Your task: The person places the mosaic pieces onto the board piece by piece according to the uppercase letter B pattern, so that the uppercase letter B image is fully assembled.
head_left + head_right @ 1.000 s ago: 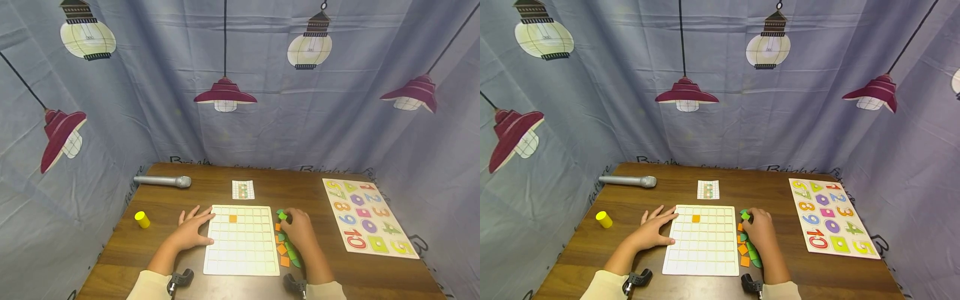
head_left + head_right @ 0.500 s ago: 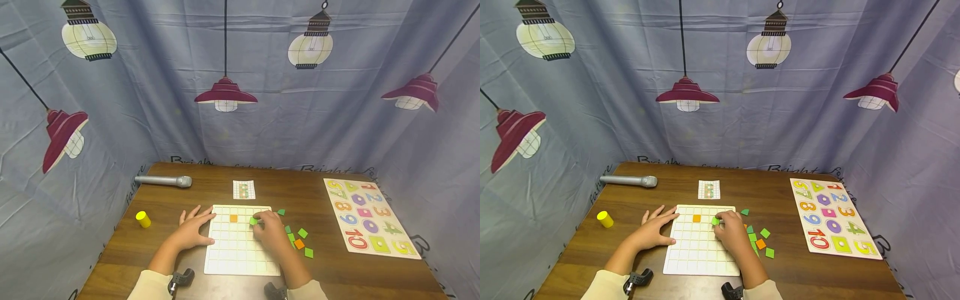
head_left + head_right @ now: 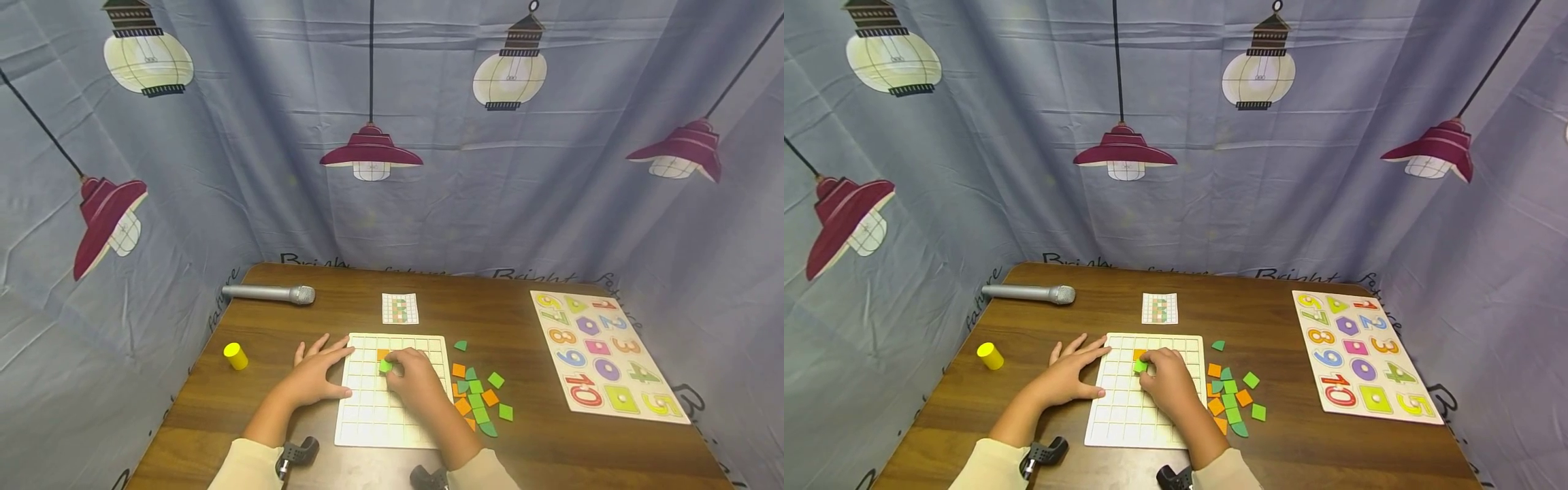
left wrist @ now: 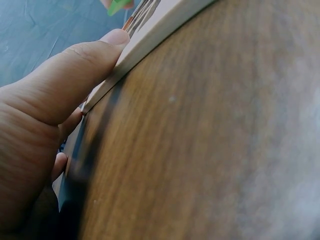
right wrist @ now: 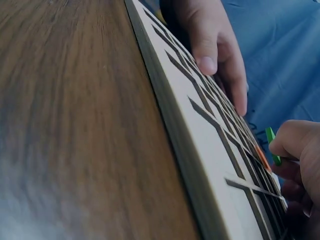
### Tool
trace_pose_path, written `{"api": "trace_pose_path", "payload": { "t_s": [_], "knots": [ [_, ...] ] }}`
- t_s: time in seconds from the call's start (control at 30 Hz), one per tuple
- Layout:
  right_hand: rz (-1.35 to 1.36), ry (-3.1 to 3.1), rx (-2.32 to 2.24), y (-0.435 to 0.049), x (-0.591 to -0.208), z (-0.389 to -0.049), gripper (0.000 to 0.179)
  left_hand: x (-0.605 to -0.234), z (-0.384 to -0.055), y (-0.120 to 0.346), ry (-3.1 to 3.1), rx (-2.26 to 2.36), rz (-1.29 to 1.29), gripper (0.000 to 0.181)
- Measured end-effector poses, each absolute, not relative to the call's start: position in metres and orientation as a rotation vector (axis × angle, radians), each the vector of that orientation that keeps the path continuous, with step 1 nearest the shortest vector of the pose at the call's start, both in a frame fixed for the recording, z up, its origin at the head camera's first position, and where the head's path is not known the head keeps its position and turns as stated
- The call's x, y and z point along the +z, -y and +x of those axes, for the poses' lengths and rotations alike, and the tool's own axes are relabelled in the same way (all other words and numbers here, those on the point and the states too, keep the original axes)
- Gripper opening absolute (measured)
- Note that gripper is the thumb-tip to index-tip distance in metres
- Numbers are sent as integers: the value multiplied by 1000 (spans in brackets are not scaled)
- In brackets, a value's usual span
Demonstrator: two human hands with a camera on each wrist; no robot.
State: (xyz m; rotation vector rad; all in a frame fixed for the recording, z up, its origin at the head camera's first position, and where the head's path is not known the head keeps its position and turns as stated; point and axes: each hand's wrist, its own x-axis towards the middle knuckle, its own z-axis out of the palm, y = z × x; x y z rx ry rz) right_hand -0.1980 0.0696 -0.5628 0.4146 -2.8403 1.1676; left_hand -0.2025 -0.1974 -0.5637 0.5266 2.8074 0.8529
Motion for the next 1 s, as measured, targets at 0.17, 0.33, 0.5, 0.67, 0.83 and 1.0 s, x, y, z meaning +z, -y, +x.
{"api": "trace_pose_path", "payload": {
  "t_s": [0.17, 0.33, 0.5, 0.67, 0.83, 1.0],
  "knots": [
    [409, 2875, 1118, -65, -565, -197, 25, -564, -203, 197, -2806, 841, 532, 90],
    [437, 2887, 960, -63, -570, -199, 25, -564, -203, 196, -2804, 840, 534, 91],
    [432, 2882, 925, -62, -573, -199, 24, -564, -203, 196, -2801, 836, 524, 90],
    [406, 2881, 929, -62, -575, -200, 23, -563, -204, 196, -2805, 833, 527, 90],
    [403, 2883, 944, -61, -576, -201, 24, -563, -203, 196, -2801, 837, 526, 90],
    [410, 2879, 945, -60, -575, -202, 24, -563, -203, 197, -2807, 848, 530, 89]
  ]
}}
